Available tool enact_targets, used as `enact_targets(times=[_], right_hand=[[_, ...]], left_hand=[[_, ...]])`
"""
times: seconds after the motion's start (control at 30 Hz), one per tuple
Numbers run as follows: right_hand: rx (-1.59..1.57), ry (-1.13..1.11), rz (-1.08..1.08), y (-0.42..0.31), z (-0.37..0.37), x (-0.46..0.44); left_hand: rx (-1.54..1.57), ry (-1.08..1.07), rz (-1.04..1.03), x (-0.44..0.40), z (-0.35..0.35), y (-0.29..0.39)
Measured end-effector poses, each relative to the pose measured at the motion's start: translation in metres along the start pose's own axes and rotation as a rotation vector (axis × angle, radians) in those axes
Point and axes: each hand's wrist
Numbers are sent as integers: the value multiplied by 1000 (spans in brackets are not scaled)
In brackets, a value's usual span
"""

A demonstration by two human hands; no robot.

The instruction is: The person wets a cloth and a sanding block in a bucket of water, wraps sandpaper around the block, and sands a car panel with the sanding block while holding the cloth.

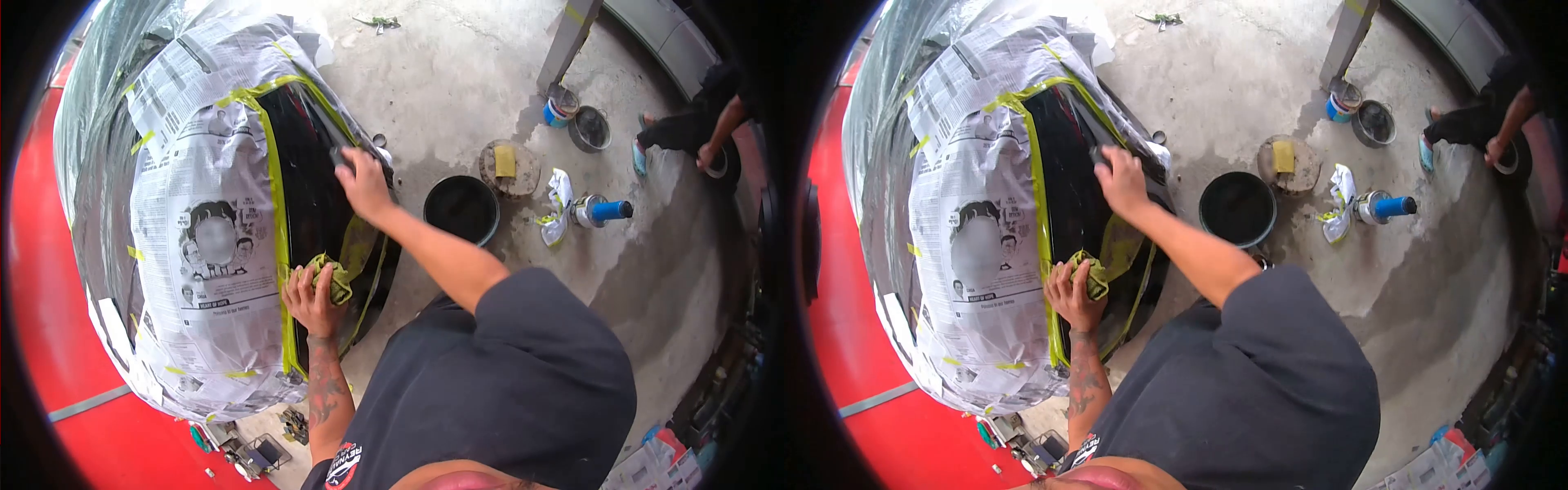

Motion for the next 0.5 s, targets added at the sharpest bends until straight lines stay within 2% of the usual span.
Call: enact_targets(times=[0.03, 0.13, 0.2, 0.27, 0.4, 0.47, 0.5], right_hand=[[87, 50, 145, -7, 2, 20], [217, -201, 295, -45, 34, 77], [243, -230, 418, -41, 40, 75], [231, -139, 425, -37, 29, 52], [75, -3, 127, -6, -12, -19], [118, 35, 149, -10, -13, -18], [152, -20, 202, -16, -5, -3]], left_hand=[[6, 15, 2, -1, -2, 1], [-11, -33, 3, -2, 2, 1], [-10, -35, -3, -3, 3, 1], [-3, -11, -4, -1, 0, 1], [-5, -15, 7, -4, 3, 4], [-9, -13, 4, -4, 4, 4], [-2, -7, 1, -4, 5, 4]])
Point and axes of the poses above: each hand's wrist, its own x-axis away from the middle knuckle, its own z-axis out of the back of the hand, y = z × x
